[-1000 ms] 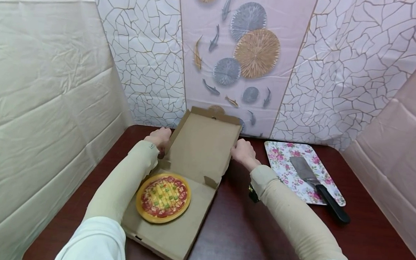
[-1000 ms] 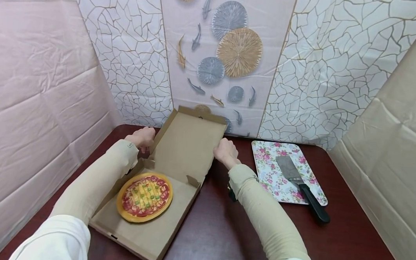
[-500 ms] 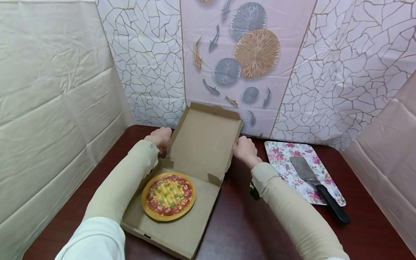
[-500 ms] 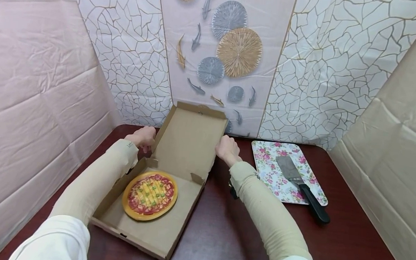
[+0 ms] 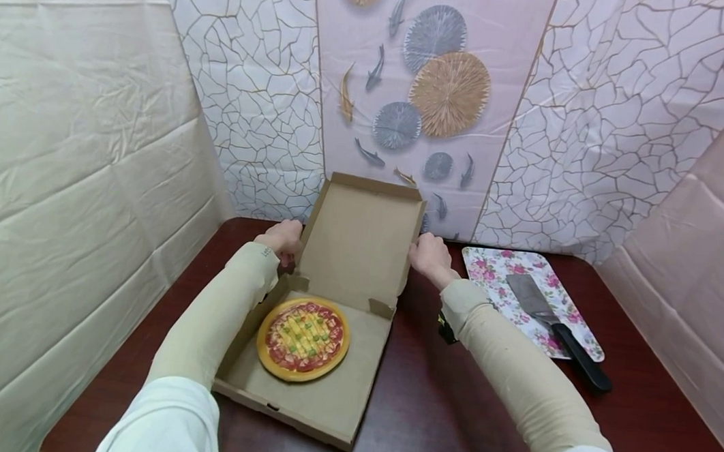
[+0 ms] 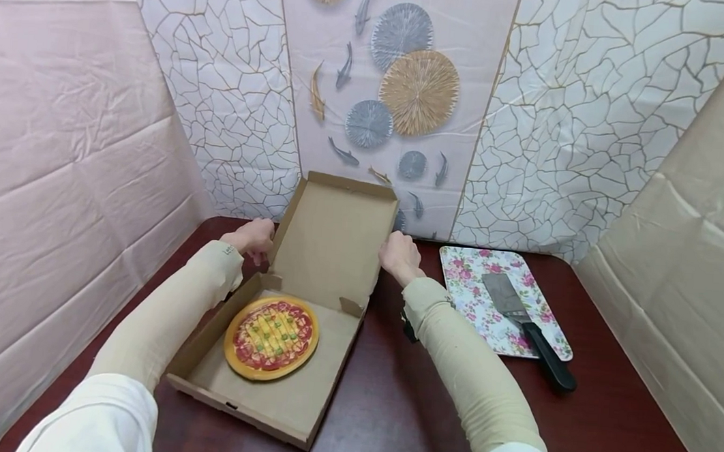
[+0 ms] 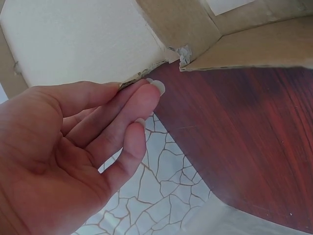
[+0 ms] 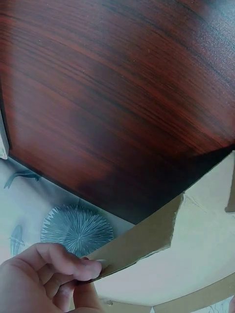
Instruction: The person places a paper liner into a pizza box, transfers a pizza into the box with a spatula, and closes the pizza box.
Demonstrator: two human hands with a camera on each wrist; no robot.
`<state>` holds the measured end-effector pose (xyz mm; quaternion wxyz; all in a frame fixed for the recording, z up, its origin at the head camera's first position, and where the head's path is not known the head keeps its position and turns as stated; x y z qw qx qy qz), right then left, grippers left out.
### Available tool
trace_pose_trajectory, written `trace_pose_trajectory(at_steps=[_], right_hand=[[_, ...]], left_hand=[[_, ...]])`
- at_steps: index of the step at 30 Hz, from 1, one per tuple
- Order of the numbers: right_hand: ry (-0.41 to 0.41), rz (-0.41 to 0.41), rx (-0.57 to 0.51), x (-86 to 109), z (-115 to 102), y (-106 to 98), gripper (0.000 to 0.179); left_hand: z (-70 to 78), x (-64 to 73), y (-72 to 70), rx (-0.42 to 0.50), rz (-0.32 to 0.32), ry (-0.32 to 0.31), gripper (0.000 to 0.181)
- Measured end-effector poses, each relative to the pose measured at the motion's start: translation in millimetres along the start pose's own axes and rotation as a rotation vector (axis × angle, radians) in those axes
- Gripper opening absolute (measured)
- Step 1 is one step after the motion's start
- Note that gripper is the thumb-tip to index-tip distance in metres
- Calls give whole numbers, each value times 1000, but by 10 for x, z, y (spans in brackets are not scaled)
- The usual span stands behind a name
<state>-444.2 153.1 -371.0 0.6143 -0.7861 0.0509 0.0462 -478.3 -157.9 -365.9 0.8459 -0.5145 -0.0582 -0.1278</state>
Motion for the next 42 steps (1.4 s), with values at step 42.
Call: trace_pose_trajectory(at_steps=[42], right_hand=[[19,141,-26,-56,15,-27,31]], left_hand=[[50,-2,61,136,31,31,8]])
Point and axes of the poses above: each hand's wrist, its own x-axis away from the middle knuckle, its own y-axis out of the palm, z = x × y, the point moved 2 cm from there along -x, towards the middle knuckle, and after that the axes turned 13 degrees about x, right-handed, at the moved point
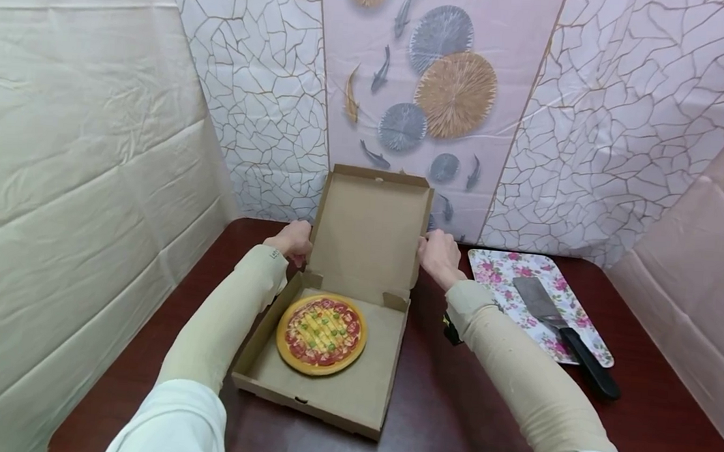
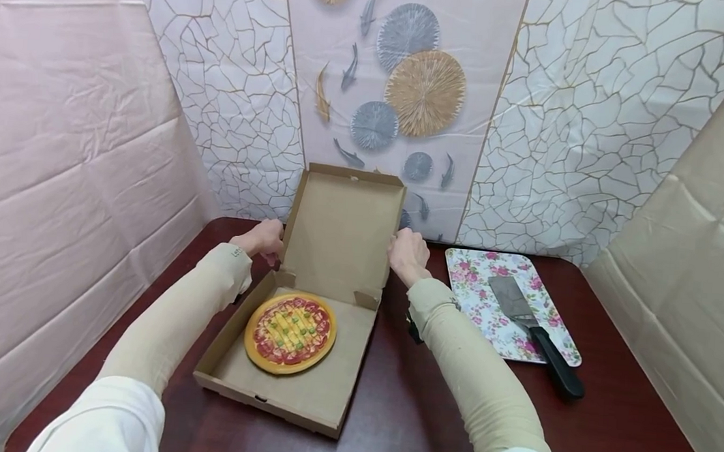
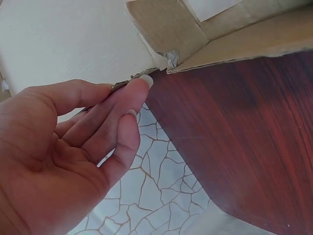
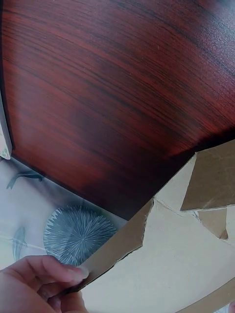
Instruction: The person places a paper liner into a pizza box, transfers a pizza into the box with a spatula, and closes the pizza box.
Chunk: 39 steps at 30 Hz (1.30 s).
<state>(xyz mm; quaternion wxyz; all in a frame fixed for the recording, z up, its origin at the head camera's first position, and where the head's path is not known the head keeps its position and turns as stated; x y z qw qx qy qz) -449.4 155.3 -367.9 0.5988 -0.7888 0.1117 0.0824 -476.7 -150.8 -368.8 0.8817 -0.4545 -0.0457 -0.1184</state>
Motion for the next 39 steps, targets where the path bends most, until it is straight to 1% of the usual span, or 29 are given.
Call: trace_pose_trajectory(at_steps=[5,8,12,17,22,26,32,37,39], right_hand=[[-21,9,-40,4,13,-11,30],[-38,-7,-106,18,19,6,29],[-43,-28,-173,36,25,36,29],[-51,-6,-162,32,21,39,29],[-59,3,-167,35,11,15,28],[-57,2,-181,40,6,6,28],[-37,22,-195,37,21,-15,28],[-42,38,-177,35,44,-33,30],[-45,38,-174,41,53,-39,29]], left_hand=[[7,-7,-9,-14,23,30,12],[-4,-4,-9,-12,29,54,14],[-36,3,-3,20,21,49,12],[-62,14,9,54,26,47,12],[-68,15,5,42,52,70,15],[-57,17,-3,37,58,83,16],[-32,11,10,43,62,59,13],[-31,-18,48,34,71,30,9],[-36,-29,64,34,75,29,8]])
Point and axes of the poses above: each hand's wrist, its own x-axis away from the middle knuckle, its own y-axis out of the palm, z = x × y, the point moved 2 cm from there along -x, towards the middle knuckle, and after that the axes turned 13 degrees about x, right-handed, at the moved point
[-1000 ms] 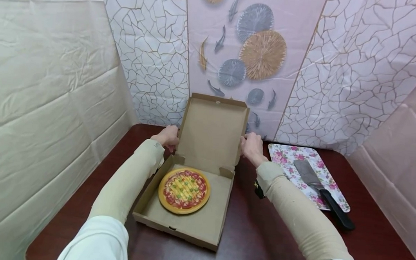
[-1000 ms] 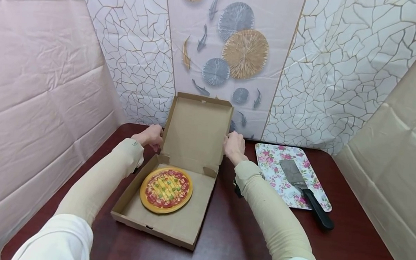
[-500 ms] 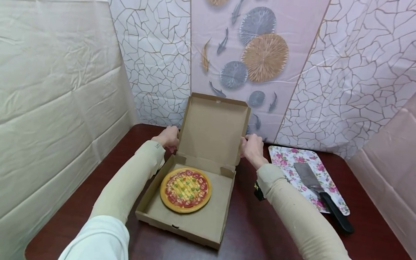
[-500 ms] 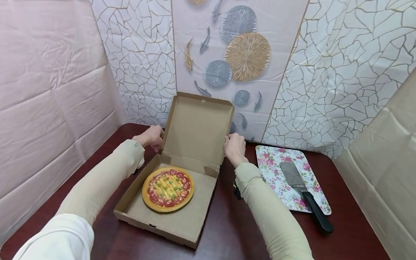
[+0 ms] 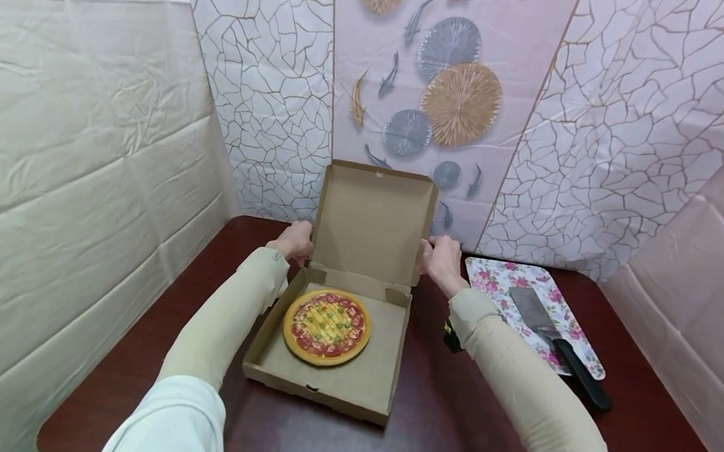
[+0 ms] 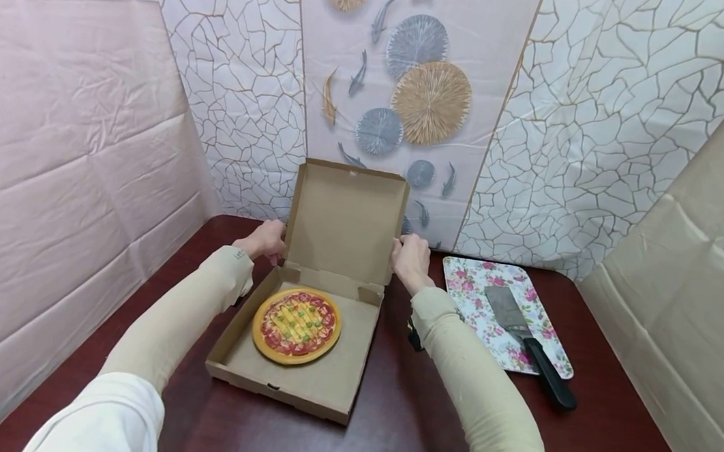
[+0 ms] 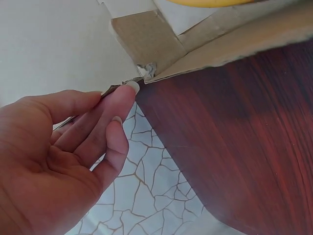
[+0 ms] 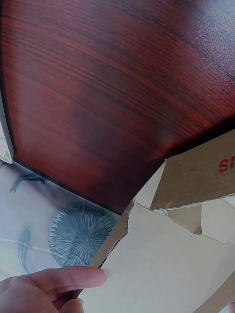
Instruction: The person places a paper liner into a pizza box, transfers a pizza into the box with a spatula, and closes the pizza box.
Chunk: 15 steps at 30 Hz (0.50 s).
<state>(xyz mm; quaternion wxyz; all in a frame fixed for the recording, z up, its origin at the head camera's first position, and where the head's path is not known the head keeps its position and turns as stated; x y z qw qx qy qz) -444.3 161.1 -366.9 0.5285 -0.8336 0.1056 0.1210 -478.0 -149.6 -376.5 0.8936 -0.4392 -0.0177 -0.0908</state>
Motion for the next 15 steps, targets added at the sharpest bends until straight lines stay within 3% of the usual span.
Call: trace_pose_trajectory(at_steps=[15], right_hand=[[-31,24,-5,-14,1,-15,28]], left_hand=[[-5,27,-26,7,17,30,8]])
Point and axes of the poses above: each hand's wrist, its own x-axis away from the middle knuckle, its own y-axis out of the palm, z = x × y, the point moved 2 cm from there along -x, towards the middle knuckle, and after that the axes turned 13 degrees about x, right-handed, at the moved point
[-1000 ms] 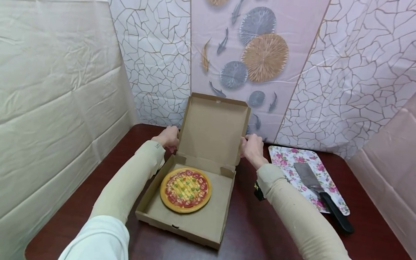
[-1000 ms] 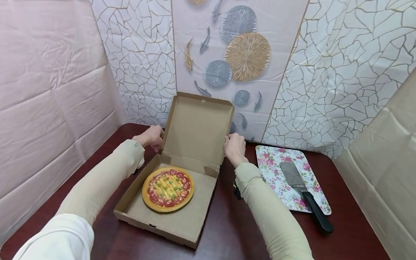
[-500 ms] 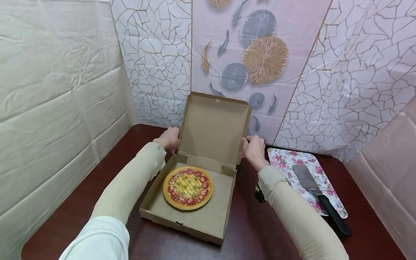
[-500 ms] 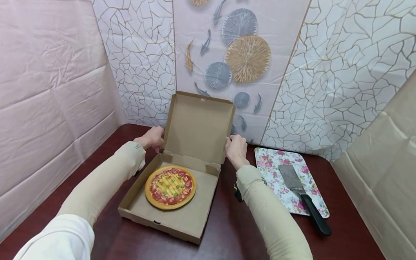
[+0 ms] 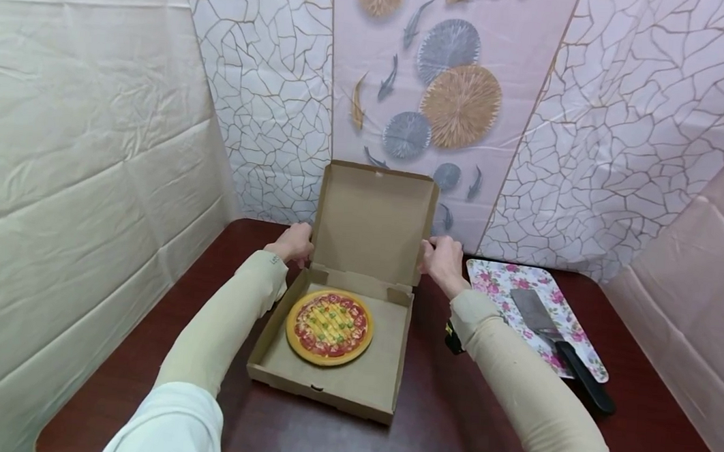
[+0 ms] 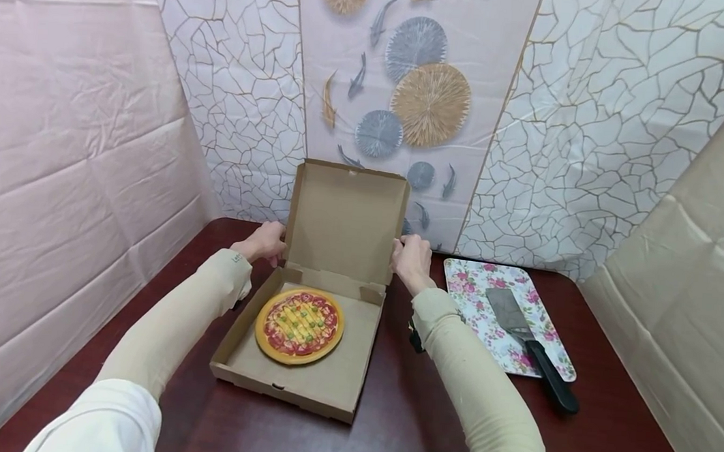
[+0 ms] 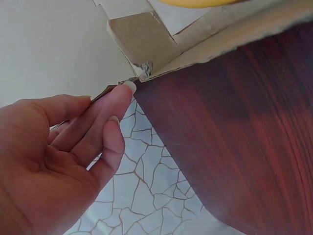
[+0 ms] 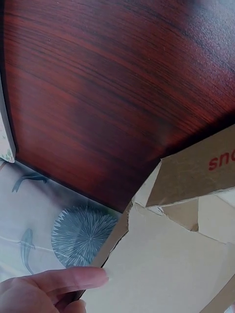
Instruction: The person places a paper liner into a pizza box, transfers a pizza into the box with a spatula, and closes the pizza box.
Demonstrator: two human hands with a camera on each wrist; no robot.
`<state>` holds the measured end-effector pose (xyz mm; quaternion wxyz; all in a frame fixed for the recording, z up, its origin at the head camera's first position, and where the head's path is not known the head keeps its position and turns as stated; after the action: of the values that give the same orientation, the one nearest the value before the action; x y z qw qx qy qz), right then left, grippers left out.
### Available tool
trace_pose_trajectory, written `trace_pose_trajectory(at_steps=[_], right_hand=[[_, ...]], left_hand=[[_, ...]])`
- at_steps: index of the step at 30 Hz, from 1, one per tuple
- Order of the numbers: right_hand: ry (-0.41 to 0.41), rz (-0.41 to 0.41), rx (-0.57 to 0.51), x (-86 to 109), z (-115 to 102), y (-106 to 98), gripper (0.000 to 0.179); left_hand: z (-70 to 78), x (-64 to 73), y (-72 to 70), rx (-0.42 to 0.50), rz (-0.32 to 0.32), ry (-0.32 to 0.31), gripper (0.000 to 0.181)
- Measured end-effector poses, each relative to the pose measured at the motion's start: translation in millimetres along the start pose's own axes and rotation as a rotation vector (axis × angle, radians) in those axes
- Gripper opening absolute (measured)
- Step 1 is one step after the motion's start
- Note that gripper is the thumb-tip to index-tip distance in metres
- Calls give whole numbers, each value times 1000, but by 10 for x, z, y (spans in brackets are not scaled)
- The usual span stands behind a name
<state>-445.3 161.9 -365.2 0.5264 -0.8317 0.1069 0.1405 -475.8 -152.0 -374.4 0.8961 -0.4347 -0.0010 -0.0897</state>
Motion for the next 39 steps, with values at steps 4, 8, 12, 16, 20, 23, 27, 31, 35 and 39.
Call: trace_pose_trajectory(at_steps=[4,8,12,16,20,23,27,31,35,39], right_hand=[[17,0,-6,9,14,-3,29],[29,5,-12,12,20,23,28],[0,19,-15,1,-7,41,26],[-18,45,-21,-7,-14,25,26],[-1,48,-32,-12,-5,-2,26],[4,56,-39,-22,4,-22,25],[-10,68,-46,-26,20,-33,25],[-10,74,-55,-14,42,-41,26],[-7,77,-69,-11,41,-55,25],[-3,70,-87,-22,27,-62,24]], left_hand=[[-1,-8,28,-7,2,-5,7],[-32,21,47,2,8,-3,8],[-65,54,32,1,14,-10,10],[-54,55,9,-2,31,0,9],[-11,51,0,1,48,38,9],[19,51,7,3,57,46,11],[44,49,14,1,70,34,12],[62,41,17,-13,78,32,13],[82,52,12,-8,80,39,16],[84,50,10,2,84,38,16]])
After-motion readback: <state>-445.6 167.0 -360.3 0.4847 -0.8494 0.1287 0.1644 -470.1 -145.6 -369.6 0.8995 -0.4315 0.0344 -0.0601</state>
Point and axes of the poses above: each hand's wrist, its own x-axis away from the middle knuckle, its own y-axis out of the palm, z = x × y, the point moved 2 cm from there along -x, towards the middle knuckle, and after that the axes turned 13 degrees about x, right-handed, at the moved point
